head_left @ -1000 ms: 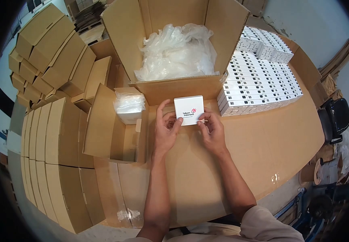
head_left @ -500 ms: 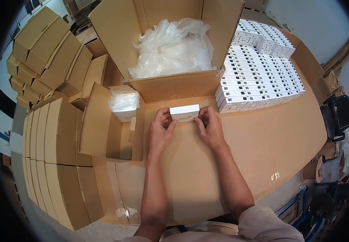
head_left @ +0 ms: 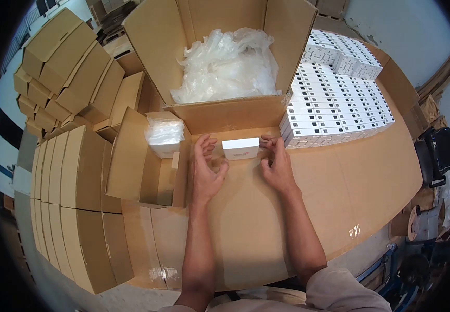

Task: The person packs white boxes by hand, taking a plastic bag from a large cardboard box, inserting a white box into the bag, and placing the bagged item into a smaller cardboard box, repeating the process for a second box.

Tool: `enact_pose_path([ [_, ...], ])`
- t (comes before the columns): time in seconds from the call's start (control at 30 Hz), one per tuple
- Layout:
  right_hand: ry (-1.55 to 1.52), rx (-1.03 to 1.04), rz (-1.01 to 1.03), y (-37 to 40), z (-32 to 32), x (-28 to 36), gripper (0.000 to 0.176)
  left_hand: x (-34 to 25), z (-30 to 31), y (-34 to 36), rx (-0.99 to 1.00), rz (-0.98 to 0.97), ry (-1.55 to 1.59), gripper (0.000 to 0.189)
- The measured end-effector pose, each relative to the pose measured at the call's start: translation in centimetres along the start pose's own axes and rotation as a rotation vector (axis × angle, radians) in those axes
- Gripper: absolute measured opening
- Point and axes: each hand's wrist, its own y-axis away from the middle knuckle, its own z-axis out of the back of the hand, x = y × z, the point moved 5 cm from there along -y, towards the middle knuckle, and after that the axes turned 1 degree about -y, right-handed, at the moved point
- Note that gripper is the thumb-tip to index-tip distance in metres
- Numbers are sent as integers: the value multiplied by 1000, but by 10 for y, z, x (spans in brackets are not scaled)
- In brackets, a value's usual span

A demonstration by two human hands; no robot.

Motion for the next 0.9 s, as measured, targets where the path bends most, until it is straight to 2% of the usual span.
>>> enact_pose_path([
  [0.13,-106,15,-136,1,3,3,40,-13,18,0,-175,-51,17,39],
  [0.27,-46,18,-92,1,3,3,37,-55,21,-18,-245,-204,-85,22],
  [0.43,39,51,-57,-1,4,7,34,-88,22,-130,-365,-436,-236,23],
  [0.57,36,43,-50,-1,6,4,32,-50,11,-218,-587,-495,-564,26],
  [0.67,13,47,-54,-5,8,5,31,9,-6,-245,-68,-34,-707,25],
  [0.8,13,55,-80,-1,7,5,30,-22,-4,-228,11,7,-658,17],
  [0.9,29,52,-61,-1,6,5,29,-24,-8,-231,9,-141,-657,19],
])
